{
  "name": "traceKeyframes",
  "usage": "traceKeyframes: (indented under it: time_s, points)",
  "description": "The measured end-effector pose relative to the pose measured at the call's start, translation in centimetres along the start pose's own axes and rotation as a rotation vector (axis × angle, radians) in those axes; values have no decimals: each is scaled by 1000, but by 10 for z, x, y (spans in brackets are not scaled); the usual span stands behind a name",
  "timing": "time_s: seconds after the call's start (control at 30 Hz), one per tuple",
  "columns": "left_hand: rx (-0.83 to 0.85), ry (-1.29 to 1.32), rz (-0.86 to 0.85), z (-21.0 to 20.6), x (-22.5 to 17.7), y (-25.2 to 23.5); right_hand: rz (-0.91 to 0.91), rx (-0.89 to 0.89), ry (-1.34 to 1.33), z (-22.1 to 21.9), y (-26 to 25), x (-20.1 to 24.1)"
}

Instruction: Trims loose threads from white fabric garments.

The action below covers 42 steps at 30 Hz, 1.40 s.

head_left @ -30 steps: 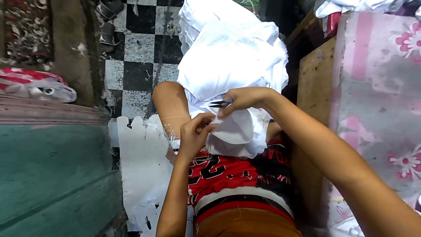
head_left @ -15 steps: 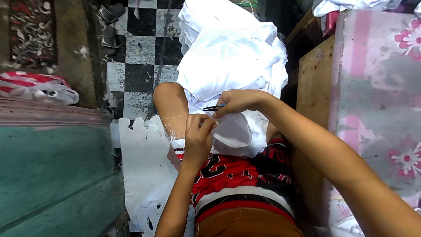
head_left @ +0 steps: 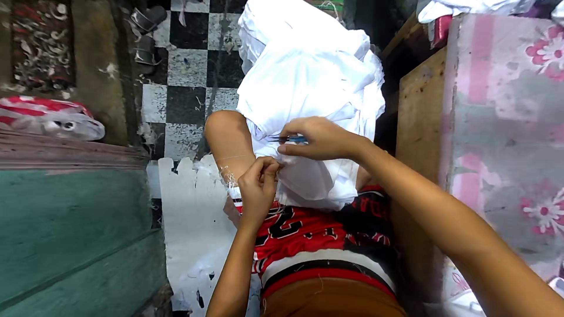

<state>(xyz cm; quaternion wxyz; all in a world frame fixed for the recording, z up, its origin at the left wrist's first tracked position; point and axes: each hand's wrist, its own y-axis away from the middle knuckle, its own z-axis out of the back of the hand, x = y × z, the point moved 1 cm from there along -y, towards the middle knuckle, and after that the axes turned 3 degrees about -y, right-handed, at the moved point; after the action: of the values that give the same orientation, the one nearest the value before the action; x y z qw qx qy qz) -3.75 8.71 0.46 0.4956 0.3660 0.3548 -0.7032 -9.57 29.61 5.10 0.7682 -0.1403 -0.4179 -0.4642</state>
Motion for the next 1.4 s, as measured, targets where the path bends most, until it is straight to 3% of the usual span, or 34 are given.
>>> traceKeyframes:
  time_s: [0.1,0.27,0.93,1.4]
  points:
    - [4,50,31,1,-1,2,81,-178,263,4,19,12]
    - [18,96,50,2,-8,0,142,-214,509,-11,37,22]
    - [25,86,64,5,-8,2,106,-211,458,-15,36,14]
    - [39,35,62,5,-13,-1,96,-115,574,-23,25,32]
